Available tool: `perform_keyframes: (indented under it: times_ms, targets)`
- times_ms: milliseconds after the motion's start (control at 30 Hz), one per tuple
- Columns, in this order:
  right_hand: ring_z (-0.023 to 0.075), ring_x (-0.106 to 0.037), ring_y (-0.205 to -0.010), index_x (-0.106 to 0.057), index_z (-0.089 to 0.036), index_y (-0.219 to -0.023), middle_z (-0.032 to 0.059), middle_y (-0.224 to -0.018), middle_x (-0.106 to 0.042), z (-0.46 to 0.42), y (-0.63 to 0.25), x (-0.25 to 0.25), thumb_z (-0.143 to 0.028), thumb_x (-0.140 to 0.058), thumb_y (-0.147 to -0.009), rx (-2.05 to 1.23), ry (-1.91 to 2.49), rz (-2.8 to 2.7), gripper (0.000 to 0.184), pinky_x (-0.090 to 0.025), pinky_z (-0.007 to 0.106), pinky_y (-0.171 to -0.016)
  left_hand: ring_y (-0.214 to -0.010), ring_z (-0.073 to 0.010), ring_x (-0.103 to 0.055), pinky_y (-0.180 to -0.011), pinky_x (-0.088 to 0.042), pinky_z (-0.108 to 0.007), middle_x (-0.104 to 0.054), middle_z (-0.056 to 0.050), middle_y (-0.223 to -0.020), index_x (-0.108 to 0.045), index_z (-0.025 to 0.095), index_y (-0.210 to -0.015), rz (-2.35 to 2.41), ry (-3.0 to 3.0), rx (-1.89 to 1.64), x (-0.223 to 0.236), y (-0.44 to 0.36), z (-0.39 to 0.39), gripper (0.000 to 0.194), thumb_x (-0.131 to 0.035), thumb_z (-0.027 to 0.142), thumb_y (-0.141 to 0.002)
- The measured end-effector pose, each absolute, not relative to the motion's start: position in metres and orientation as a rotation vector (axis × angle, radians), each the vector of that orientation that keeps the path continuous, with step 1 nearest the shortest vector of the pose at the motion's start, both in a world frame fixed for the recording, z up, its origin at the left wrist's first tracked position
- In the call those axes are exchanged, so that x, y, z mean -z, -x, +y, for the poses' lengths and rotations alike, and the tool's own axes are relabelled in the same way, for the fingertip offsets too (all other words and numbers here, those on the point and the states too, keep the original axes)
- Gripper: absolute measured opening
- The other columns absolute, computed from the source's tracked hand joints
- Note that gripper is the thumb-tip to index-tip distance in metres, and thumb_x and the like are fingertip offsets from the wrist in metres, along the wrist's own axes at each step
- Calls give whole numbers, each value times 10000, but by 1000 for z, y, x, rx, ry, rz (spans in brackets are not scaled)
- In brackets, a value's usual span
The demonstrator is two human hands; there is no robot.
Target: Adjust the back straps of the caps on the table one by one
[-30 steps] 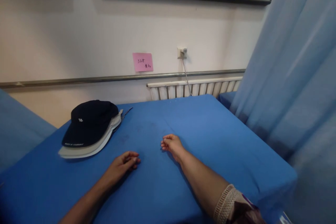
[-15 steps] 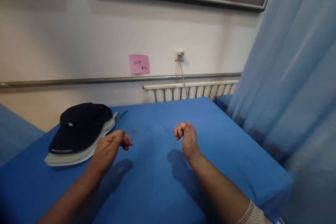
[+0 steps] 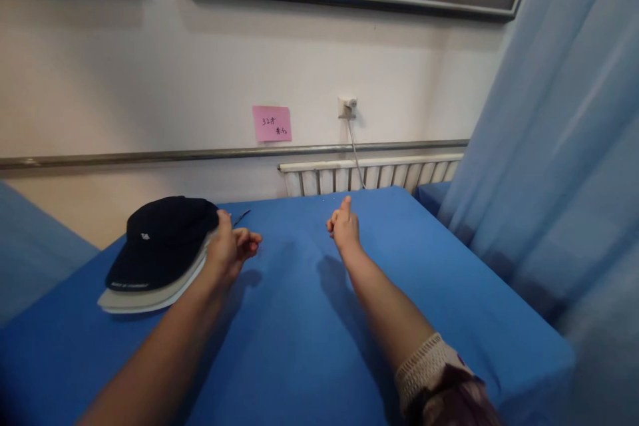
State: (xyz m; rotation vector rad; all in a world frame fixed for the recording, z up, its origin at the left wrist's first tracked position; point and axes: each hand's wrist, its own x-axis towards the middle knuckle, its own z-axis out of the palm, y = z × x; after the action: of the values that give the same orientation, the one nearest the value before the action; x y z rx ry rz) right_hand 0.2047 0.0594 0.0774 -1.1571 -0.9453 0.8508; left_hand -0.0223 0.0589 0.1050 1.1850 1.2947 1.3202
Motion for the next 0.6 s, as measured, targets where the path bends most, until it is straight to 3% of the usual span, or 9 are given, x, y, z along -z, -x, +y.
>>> perform_keyframes:
  times_ms: [600]
  targets:
    - [111, -369, -349, -309, -247, -431, 13, -414, -483, 96, -223, -48, -831, -88, -825, -842, 1293, -888, 739, -276, 275, -399, -392, -104, -469, -414, -347, -261, -683, -102, -610, -299, 212, -383, 1339, -1088, -1309, -85, 25, 90, 747, -255, 844, -779]
